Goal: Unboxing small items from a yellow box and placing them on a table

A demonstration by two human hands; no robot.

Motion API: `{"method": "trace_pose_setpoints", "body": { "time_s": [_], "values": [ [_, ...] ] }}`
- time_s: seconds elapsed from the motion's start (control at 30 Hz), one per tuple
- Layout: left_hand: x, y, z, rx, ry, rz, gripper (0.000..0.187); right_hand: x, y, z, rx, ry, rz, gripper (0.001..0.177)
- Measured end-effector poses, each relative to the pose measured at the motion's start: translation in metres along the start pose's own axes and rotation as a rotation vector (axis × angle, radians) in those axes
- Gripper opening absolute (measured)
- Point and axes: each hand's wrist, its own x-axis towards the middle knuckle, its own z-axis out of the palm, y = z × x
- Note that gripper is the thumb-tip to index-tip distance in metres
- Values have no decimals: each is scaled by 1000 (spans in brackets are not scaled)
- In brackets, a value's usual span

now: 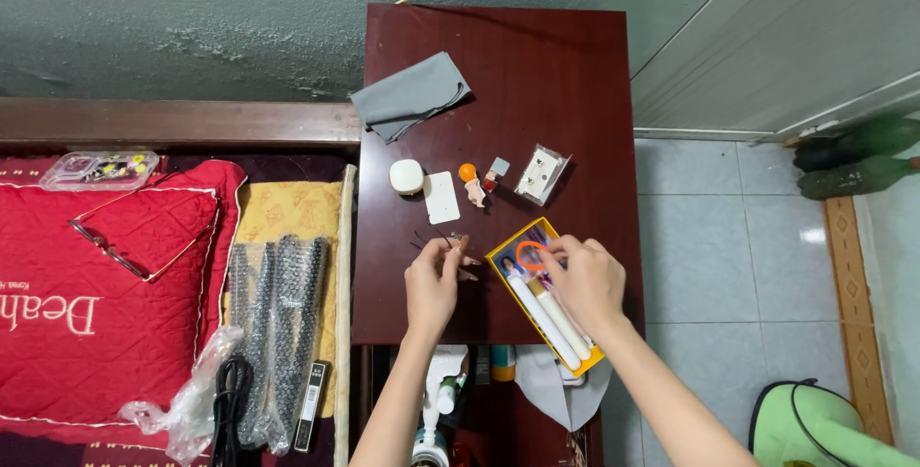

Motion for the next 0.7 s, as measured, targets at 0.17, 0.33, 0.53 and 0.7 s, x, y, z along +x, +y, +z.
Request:
{"method": "trace_pose_setpoints", "body": {
  "time_s": [0.17,0.33,0.53,0.7],
  "values": [
    [-3,0,2,-61,3,-15,13,16,7,39,-220,36,-137,15],
    [-5,7,-1,-131,31,-73,15,19,0,54,-252,14,-225,16],
    [-8,15,-1,-343,80,-135,17,22,11,60,-238,-59,-288,23],
    [2,-9,14,-568,28,-239,22,24,4,35,-98,-131,-262,28]
  ]
}}
